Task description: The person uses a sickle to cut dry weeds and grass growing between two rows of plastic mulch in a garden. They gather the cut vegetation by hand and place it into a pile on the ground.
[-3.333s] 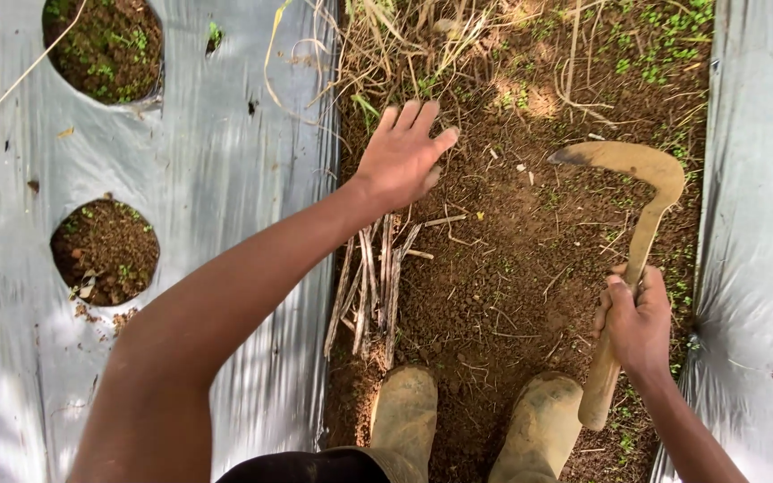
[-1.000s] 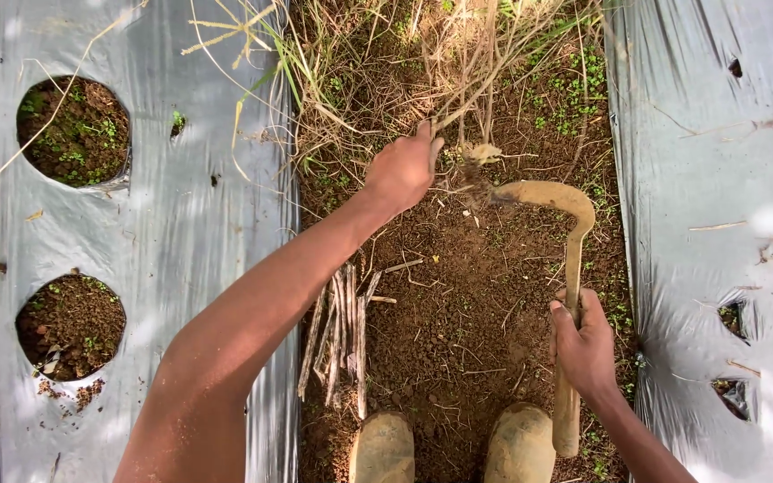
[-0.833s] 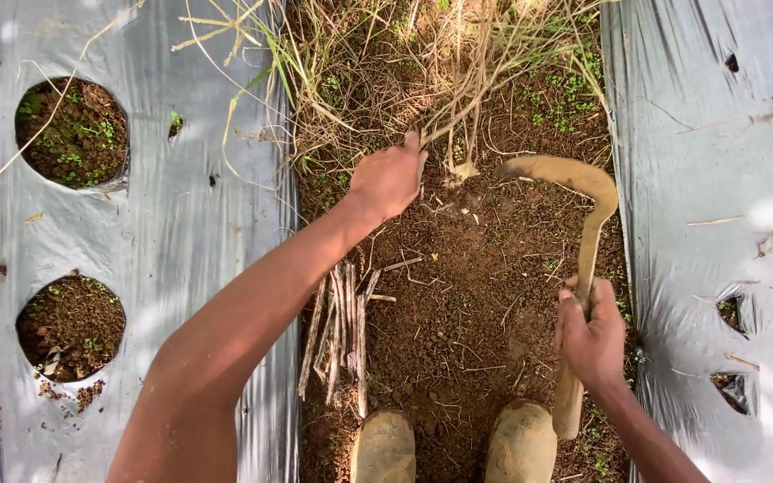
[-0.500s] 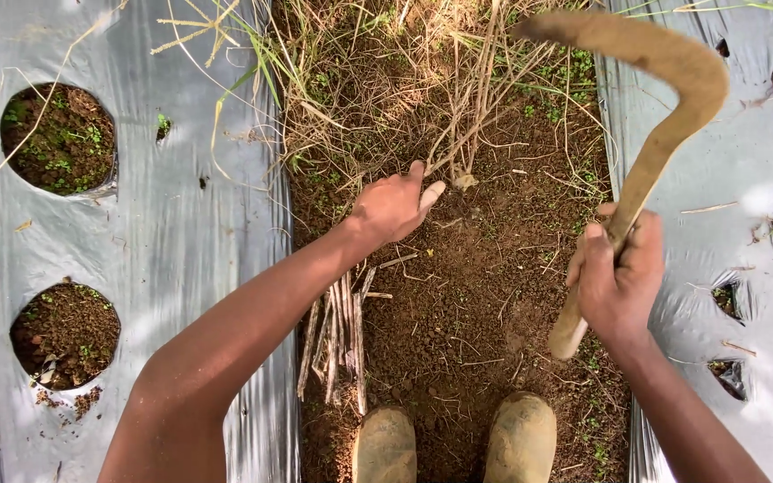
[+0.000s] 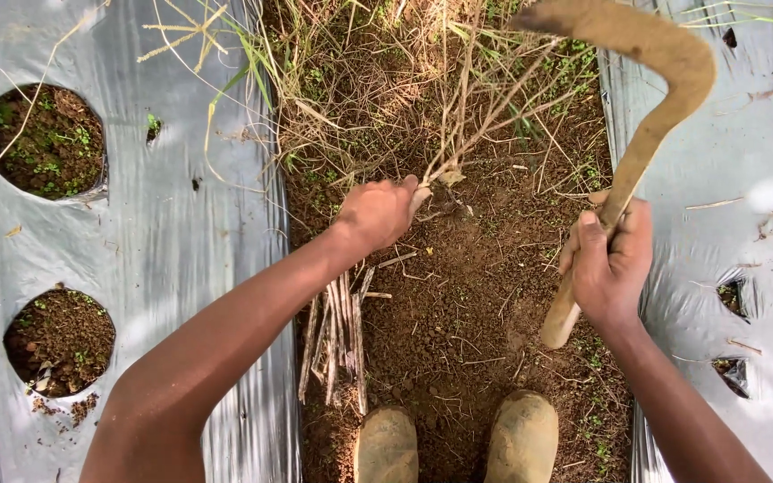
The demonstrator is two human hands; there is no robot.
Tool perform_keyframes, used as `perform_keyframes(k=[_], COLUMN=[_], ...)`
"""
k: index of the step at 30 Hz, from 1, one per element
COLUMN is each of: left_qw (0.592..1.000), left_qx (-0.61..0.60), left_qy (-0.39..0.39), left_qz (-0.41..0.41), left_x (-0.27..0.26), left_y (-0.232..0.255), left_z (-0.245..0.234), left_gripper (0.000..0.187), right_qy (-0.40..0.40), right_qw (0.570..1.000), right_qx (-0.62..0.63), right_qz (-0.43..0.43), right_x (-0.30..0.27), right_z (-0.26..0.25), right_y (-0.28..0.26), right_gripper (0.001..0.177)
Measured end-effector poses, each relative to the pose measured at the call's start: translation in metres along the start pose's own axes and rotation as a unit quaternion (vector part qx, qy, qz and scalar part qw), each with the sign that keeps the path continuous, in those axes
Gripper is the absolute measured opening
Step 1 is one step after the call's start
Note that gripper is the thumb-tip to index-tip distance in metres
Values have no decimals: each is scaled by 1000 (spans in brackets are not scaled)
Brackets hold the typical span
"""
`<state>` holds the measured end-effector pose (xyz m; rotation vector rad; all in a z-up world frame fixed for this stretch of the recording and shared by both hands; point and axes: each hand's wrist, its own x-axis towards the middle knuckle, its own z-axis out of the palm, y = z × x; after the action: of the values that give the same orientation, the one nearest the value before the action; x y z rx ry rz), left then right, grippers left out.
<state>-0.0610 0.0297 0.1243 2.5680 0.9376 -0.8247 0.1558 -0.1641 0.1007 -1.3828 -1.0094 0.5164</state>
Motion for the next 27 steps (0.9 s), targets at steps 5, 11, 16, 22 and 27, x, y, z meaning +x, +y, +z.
perform_keyframes(k=[5, 11, 16, 22, 27], left_qw=[945, 841, 875, 936, 1000], left_qx=[-324, -524, -453, -322, 23], left_qy=[39, 122, 163, 140, -2], left_qz=[-33, -50, -46, -23, -16], left_x=[8, 40, 6, 4, 3], left_y=[-15, -28, -16, -11, 9], left_z=[29, 33, -3, -11, -15], left_gripper=[44, 40, 59, 40, 24], right_qy=[1, 34, 37, 23, -22], right_qw=[995, 957, 936, 974, 987], right_qx=[-7, 53, 29, -69, -158], right_qz=[101, 283, 348, 214, 4], right_x=[-29, -51, -48, -16, 13], right_z=[-13, -11, -15, -11, -13], right_y=[15, 35, 29, -17, -44], right_gripper=[15, 13, 12, 11, 12])
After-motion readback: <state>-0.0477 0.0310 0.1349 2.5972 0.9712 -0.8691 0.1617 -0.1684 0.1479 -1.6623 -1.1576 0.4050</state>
